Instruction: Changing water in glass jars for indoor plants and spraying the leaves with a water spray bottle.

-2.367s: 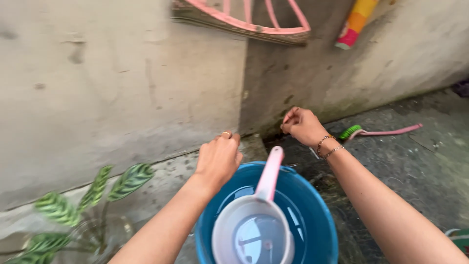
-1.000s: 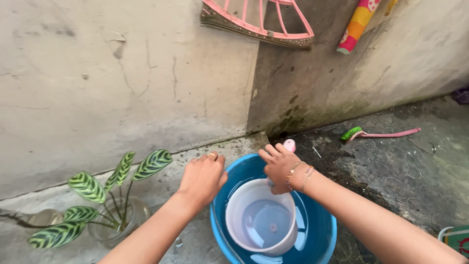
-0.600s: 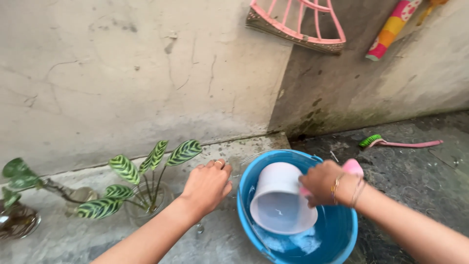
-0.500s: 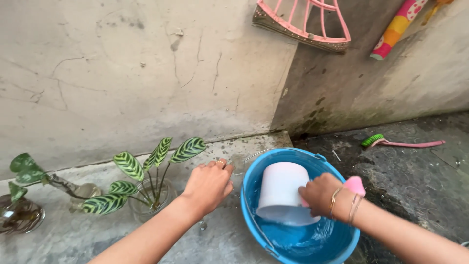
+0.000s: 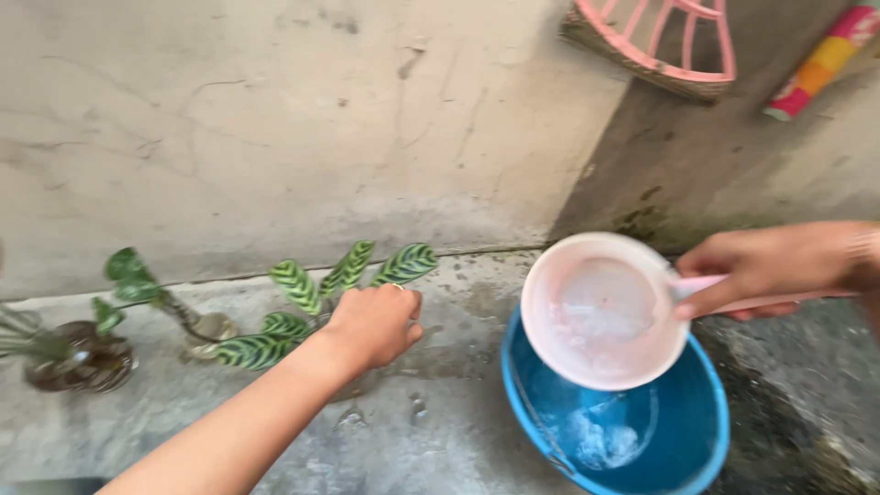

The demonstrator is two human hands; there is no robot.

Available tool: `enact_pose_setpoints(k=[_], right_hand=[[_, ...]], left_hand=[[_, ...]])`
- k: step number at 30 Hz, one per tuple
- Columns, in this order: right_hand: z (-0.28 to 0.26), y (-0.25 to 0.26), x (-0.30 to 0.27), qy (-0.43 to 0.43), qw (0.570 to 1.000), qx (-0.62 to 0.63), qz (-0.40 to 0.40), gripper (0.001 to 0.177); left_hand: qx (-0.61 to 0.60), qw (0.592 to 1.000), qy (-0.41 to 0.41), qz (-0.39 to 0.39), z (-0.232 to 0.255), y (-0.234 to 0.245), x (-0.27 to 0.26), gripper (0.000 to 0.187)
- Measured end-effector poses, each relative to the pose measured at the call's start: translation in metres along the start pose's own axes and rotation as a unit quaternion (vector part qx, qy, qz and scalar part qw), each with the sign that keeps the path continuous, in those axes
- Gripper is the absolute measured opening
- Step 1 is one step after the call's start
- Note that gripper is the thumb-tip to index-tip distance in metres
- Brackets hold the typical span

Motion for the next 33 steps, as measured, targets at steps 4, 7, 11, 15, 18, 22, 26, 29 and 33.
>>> enact_pose_setpoints(k=[4,7,11,15,18,22,26,29,33], right_hand=[[0.017,0.014,0.026,0.044,0.994,0.094,-0.04,0.047],[-0.003,0.013,0.039,0.074,0.983,0.152,-0.07,0.046],[-0.07,0.017,0.034,0.161,0.962,0.221,-0.009,0.046],[-0.145,0.013,0.02,0.252,0.935,0.249,0.028,0.04],[-0.197,-0.003,0.005,0.263,0.924,0.26,0.093,0.036],[-0.246,-0.022,-0.001,0.287,0.916,0.263,0.096,0.039],[-0.267,-0.035,0.01,0.284,0.928,0.211,0.118,0.04],[-0.277,-0.043,0.018,0.295,0.933,0.155,0.138,0.044],[-0.283,-0.047,0.026,0.309,0.93,0.126,0.151,0.048]], left_hand=[[-0.018,0.998,0.057,0.015,-0.06,-0.023,-0.014,0.022],[-0.029,0.994,0.099,-0.023,-0.099,-0.05,-0.023,0.023],[-0.042,0.987,0.148,-0.056,-0.133,-0.07,-0.032,0.024],[-0.072,0.982,0.168,-0.049,-0.153,-0.074,-0.038,0.026],[-0.109,0.976,0.188,-0.03,-0.156,-0.06,-0.046,0.024],[-0.13,0.972,0.195,-0.01,-0.172,-0.067,-0.037,0.023],[-0.176,0.961,0.211,-0.018,-0.175,-0.069,-0.033,0.026],[-0.178,0.956,0.227,-0.044,-0.167,-0.063,-0.038,0.028],[-0.166,0.951,0.248,-0.075,-0.159,-0.055,-0.042,0.03]])
Point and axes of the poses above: each hand's wrist, its own x-axis towards the middle knuckle, its own y-axis out of the back of the hand, z = x × y, the point moved 8 cm from there along x, towards the middle knuckle, and after that the axes turned 2 degrees about -z, right-handed, at the moved point
